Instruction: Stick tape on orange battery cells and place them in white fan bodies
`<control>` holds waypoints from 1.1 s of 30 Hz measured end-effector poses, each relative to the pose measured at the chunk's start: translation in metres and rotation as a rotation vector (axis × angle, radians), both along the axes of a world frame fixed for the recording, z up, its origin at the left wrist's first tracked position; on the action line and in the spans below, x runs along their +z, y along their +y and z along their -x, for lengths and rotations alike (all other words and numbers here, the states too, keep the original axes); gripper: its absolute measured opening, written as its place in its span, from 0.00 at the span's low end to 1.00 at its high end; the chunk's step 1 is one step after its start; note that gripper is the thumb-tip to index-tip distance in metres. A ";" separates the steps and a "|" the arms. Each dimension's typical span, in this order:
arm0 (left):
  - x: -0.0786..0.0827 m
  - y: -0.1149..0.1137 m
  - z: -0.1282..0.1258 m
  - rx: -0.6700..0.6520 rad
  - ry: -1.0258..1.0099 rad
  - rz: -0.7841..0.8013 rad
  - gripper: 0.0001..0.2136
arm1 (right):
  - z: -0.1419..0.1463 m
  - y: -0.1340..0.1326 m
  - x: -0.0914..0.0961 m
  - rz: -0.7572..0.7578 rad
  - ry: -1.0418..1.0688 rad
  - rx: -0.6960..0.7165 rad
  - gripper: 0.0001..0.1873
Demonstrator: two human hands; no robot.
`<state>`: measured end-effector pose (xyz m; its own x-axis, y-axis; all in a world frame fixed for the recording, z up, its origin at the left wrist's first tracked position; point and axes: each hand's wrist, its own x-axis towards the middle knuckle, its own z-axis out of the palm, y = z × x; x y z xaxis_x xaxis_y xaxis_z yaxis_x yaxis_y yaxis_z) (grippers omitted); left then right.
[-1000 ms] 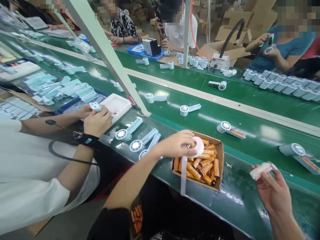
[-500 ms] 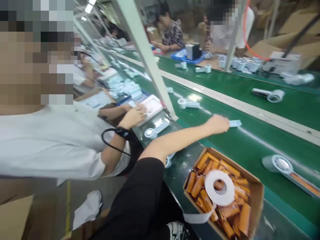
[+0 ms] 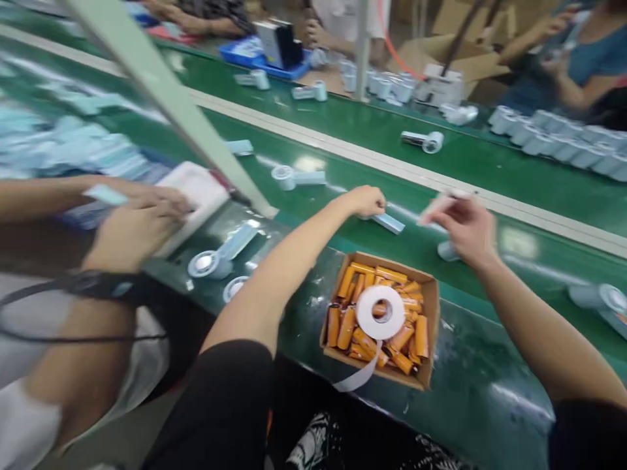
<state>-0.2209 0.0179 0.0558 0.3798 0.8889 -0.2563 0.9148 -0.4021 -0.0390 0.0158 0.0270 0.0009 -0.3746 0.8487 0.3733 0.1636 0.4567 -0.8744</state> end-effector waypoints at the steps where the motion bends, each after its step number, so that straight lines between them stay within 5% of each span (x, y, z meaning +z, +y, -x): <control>1: -0.008 0.004 -0.001 0.044 -0.060 -0.020 0.17 | -0.006 0.000 -0.001 0.019 0.031 -0.010 0.20; 5: -0.026 0.007 -0.003 0.154 -0.136 -0.061 0.17 | 0.006 0.013 -0.016 0.042 0.034 0.033 0.28; 9: -0.029 0.004 -0.007 0.171 -0.123 -0.057 0.18 | 0.012 0.014 -0.023 -0.058 -0.250 0.032 0.24; 17: -0.031 0.004 -0.026 0.306 -0.249 -0.041 0.18 | 0.027 0.000 0.005 -0.273 -1.173 0.124 0.24; 22: -0.026 0.001 -0.038 0.393 -0.339 -0.026 0.17 | 0.055 -0.003 0.016 -0.259 -1.393 0.167 0.26; 25: -0.013 -0.048 -0.032 0.249 -0.452 -0.213 0.19 | 0.058 -0.002 0.017 -0.262 -1.367 0.149 0.21; 29: 0.011 -0.161 -0.019 -0.313 -0.451 -0.172 0.18 | 0.052 0.005 0.006 -0.322 -1.279 0.186 0.16; 33: 0.020 -0.230 -0.014 -0.389 -0.201 -0.151 0.18 | 0.040 0.003 -0.002 -0.314 -1.173 0.094 0.14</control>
